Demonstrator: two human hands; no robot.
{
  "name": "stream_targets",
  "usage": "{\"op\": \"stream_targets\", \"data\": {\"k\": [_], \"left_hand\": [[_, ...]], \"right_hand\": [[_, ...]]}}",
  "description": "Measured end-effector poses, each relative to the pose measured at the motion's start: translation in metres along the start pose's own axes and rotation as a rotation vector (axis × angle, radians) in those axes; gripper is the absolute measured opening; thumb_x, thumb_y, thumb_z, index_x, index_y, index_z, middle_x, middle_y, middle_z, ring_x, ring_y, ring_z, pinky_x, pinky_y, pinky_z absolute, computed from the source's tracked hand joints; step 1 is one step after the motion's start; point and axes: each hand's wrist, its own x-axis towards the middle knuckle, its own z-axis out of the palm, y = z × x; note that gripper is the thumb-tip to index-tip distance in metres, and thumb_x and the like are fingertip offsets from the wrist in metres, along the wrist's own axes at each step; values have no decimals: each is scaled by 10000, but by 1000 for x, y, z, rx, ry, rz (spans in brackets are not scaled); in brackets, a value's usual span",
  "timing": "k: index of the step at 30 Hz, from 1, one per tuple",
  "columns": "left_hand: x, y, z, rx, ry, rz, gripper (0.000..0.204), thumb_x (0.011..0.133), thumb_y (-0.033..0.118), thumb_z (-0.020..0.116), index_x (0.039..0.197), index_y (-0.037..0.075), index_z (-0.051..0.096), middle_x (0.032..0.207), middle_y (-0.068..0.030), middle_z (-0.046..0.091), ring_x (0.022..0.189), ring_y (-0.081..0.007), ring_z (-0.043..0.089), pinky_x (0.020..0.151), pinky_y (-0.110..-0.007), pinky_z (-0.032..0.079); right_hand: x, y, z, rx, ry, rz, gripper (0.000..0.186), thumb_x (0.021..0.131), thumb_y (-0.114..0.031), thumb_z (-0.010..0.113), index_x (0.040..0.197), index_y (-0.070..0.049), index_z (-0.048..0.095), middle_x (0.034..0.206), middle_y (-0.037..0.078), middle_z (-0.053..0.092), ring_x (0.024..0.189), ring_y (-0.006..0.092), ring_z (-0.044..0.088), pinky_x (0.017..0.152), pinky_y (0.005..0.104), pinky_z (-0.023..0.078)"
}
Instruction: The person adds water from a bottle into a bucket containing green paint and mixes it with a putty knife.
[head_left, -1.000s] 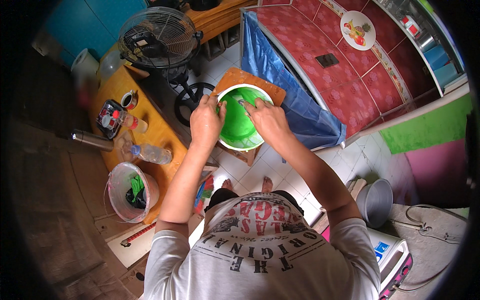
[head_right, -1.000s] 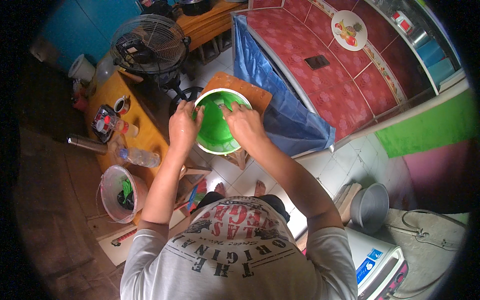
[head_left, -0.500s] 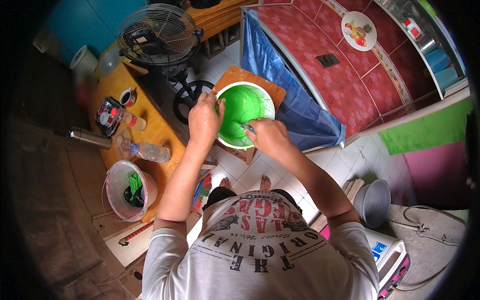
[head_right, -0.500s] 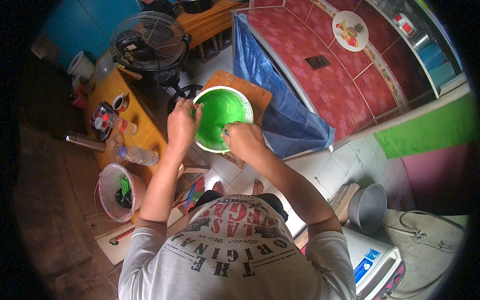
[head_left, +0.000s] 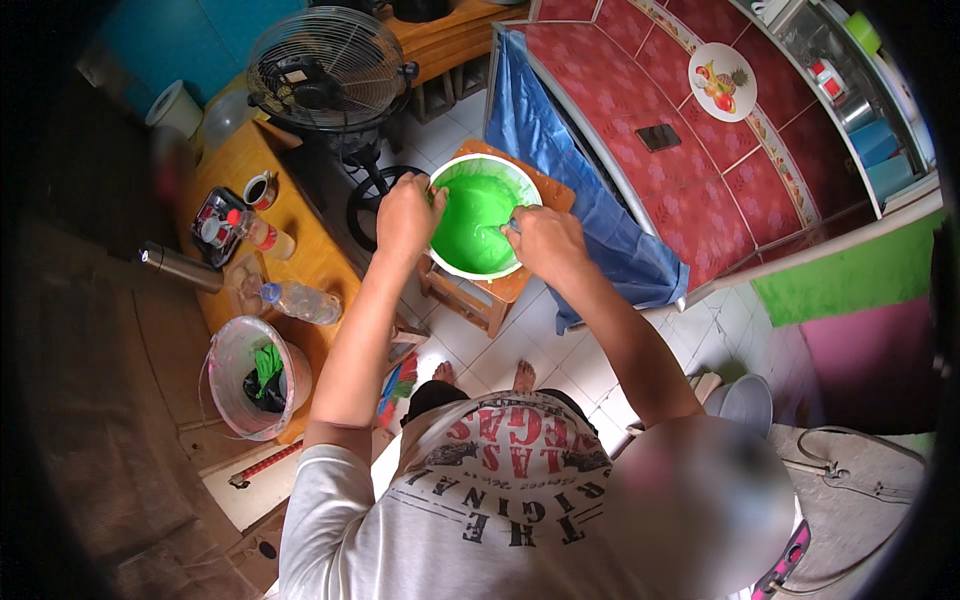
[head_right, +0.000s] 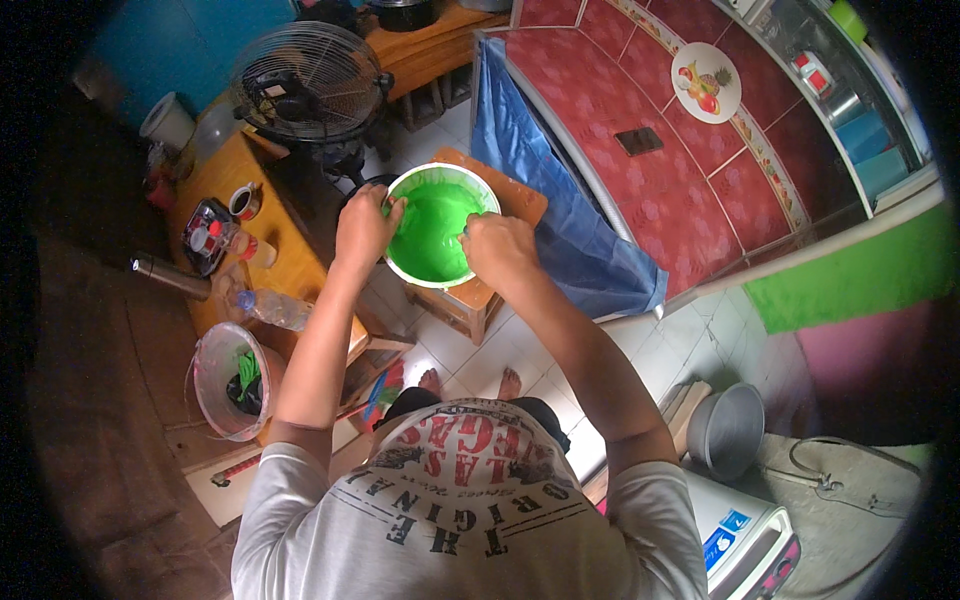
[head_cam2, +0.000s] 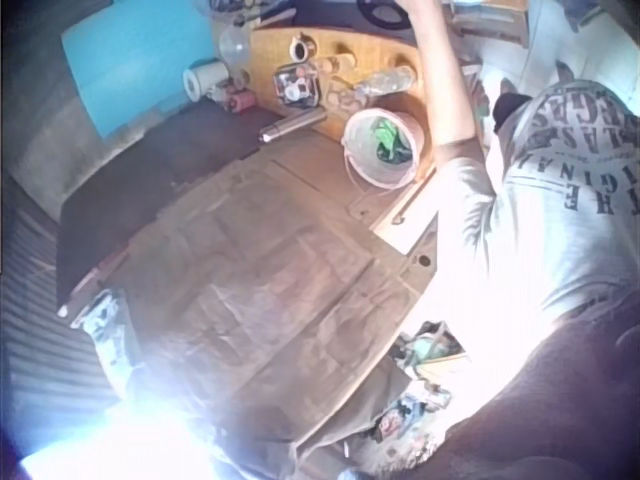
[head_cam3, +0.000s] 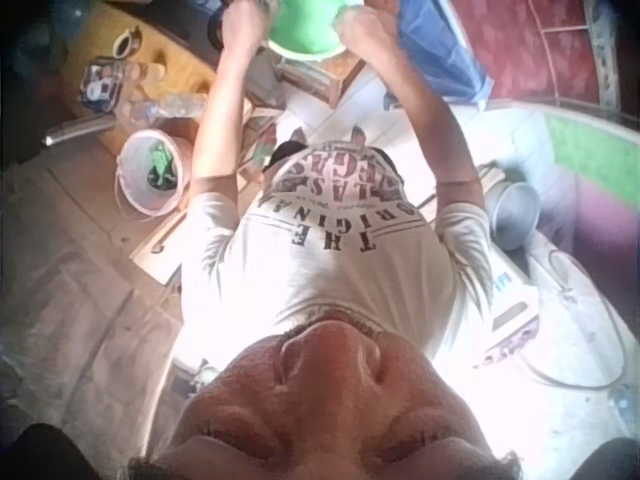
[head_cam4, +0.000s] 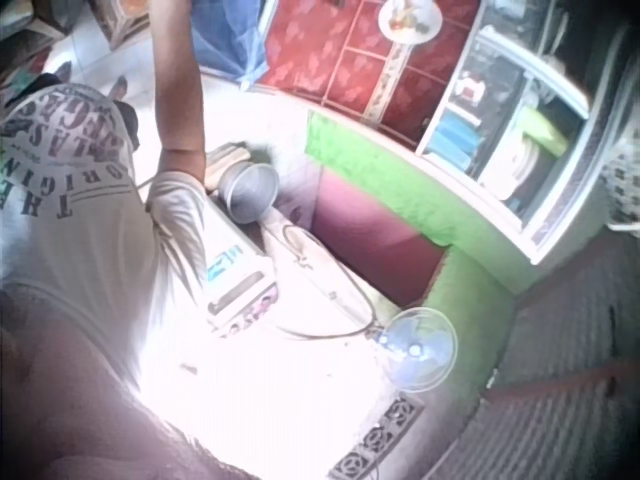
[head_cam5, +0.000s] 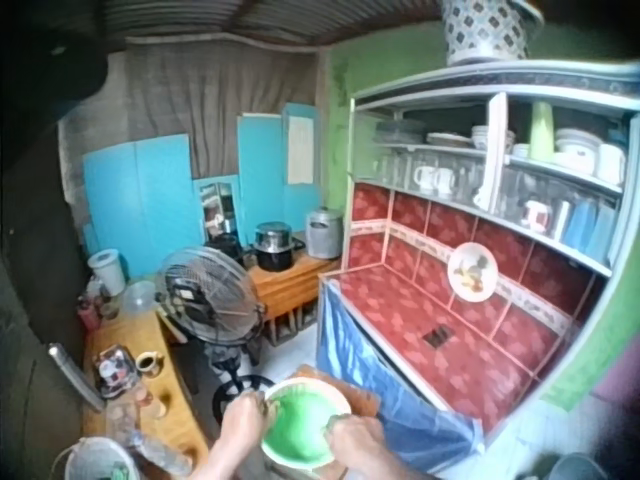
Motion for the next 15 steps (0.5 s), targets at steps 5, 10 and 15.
{"op": "stream_targets", "data": {"k": [5,10,15], "left_hand": [[19,-28,9,-10,-131,-164,269,848,255,740,904,-7,722,908,-236,702,854,-406,696,786,-472,556],[24,-41,10,-41,-205,-292,285,840,290,748,886,9,736,875,-258,708,891,-403,704,821,-470,554],[27,-24,4,17,-251,-330,308,855,325,742,923,24,734,932,-226,719,928,-377,706,837,-460,554]], "right_hand": [[8,0,-12,73,103,43,309,928,-334,647,971,-35,709,931,179,727,870,367,709,790,483,548],[15,-6,-27,133,67,126,332,921,-345,648,988,-26,707,919,193,727,897,374,701,824,500,529],[23,-1,-26,179,88,131,351,907,-364,671,983,-23,703,876,197,722,889,388,694,821,501,520]]}}
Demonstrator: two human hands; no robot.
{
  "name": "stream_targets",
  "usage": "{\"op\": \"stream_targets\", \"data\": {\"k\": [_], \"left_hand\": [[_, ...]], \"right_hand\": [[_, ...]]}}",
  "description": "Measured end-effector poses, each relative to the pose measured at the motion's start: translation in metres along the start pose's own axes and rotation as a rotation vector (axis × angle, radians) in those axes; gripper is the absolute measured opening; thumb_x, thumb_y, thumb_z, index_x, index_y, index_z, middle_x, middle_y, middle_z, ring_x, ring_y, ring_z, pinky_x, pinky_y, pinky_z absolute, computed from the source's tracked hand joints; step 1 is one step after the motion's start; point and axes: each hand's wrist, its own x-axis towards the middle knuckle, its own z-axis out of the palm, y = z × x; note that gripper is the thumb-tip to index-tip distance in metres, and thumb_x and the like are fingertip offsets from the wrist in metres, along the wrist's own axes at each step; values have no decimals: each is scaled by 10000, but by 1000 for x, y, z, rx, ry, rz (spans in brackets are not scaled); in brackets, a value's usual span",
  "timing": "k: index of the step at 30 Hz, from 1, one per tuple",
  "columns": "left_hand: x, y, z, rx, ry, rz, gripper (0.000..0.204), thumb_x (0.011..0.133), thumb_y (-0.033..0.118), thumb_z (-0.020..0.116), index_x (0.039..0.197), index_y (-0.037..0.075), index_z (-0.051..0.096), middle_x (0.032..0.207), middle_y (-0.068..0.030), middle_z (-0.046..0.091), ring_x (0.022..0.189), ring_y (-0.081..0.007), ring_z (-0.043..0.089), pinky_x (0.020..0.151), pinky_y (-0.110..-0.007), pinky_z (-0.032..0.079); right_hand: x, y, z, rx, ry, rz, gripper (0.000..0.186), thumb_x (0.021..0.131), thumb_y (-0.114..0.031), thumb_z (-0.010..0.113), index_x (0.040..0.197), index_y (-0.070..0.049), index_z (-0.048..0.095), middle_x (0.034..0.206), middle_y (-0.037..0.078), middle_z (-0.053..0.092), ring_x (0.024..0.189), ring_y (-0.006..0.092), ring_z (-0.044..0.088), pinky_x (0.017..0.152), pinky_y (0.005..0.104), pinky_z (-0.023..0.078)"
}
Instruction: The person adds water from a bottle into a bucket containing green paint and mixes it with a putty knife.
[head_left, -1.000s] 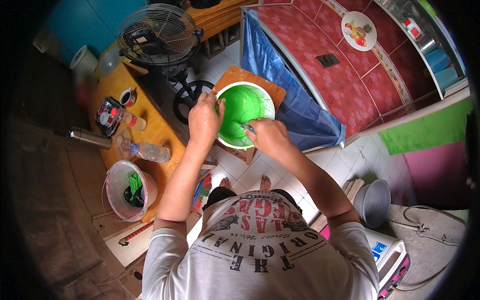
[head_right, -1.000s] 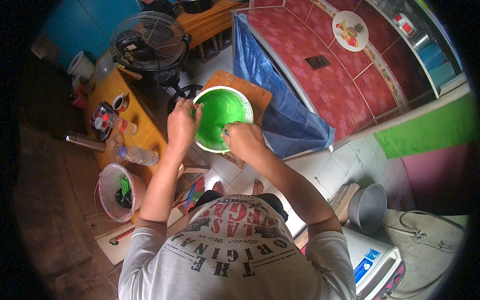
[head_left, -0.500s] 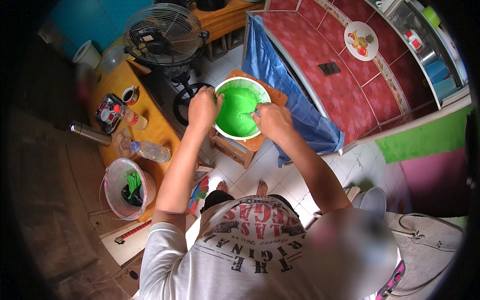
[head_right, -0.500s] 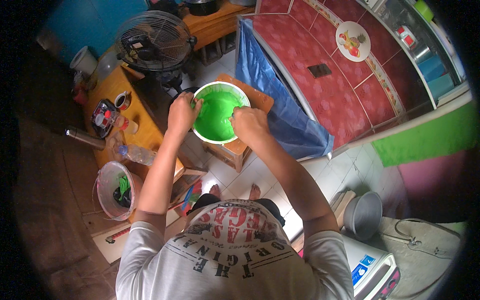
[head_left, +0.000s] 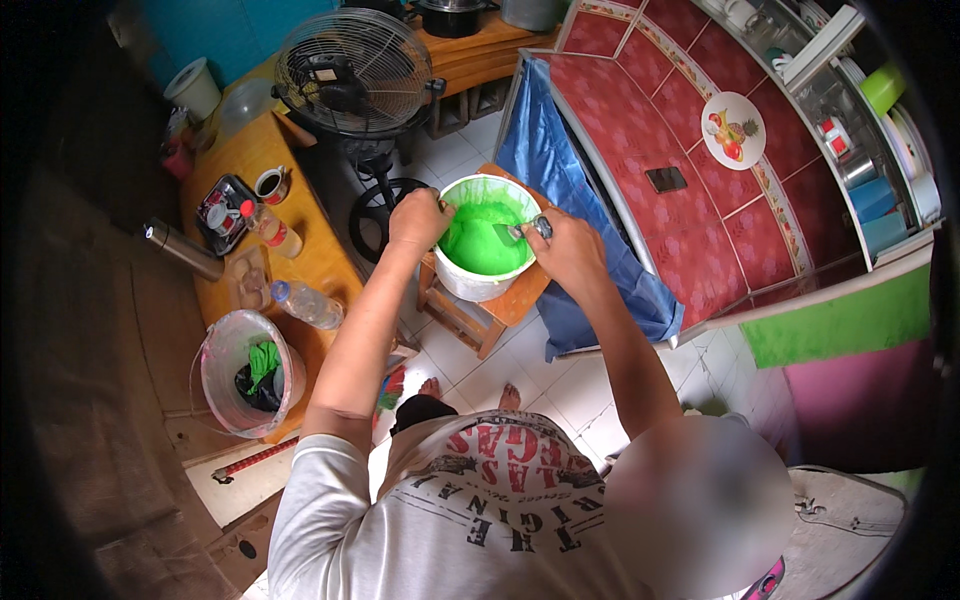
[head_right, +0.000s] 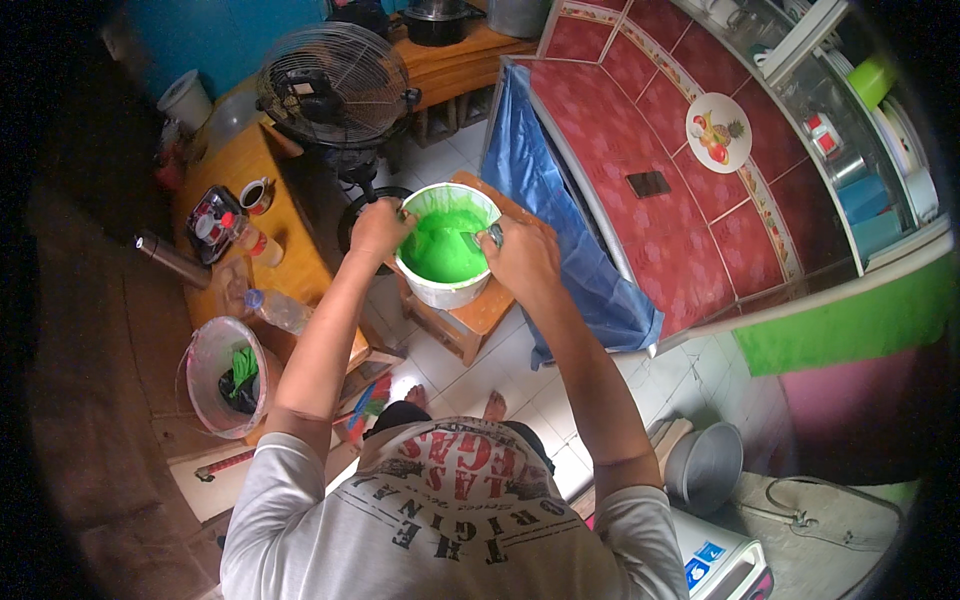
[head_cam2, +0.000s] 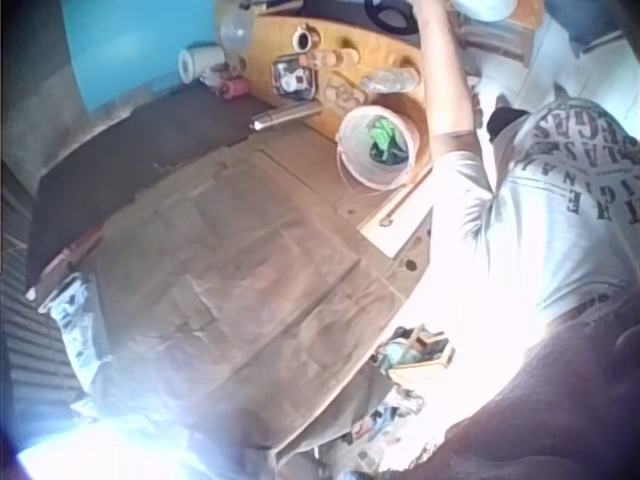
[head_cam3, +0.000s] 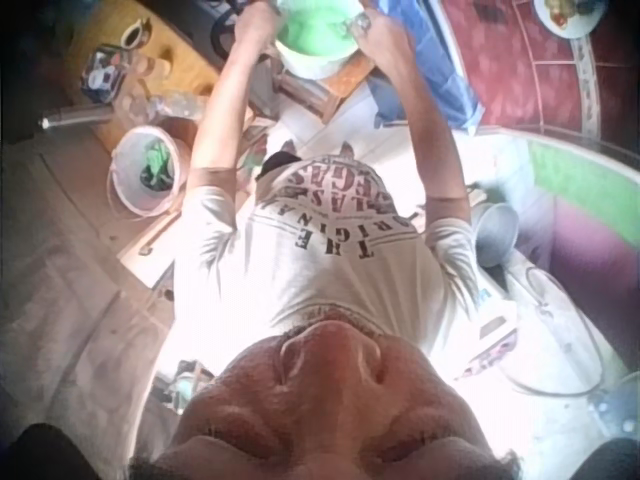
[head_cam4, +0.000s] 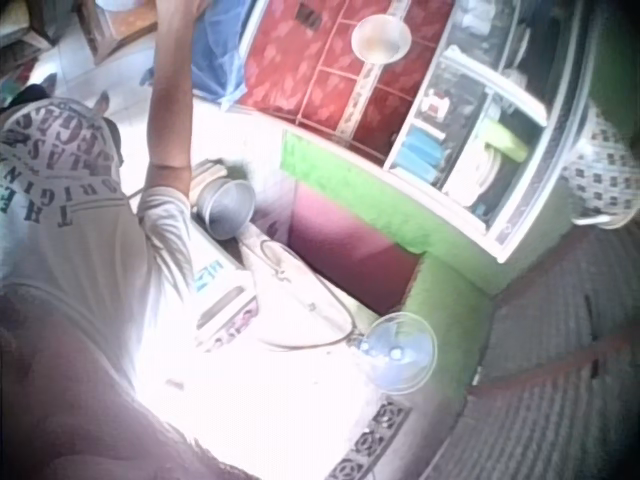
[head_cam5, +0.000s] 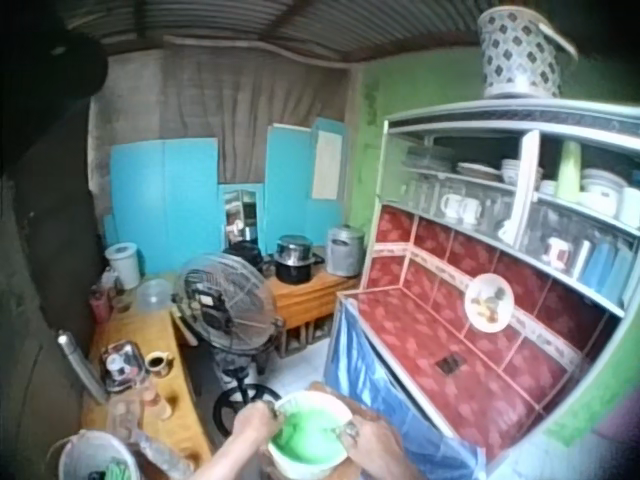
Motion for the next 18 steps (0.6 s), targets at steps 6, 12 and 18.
{"op": "stream_targets", "data": {"k": [6,12,18], "left_hand": [[-1,-5,0,44,15,8,346,858,356,738,975,30,719,1010,-195,713,976,-355,698,849,-454,551],[-3,-8,1,14,22,4,372,848,382,740,1006,48,704,1006,-187,717,988,-353,692,869,-455,541],[-7,-3,-7,-32,-40,-32,391,849,355,729,1026,7,720,1070,-209,707,1031,-367,684,899,-453,538]], "right_hand": [[17,1,8,51,13,3,343,893,-359,696,967,-24,686,861,178,731,876,383,699,805,488,530],[24,-1,14,97,64,-47,360,884,-366,723,934,-11,686,739,175,688,715,348,689,674,446,518],[27,3,17,69,169,-112,357,898,-364,721,842,-18,651,676,156,656,632,339,653,607,454,487]]}}
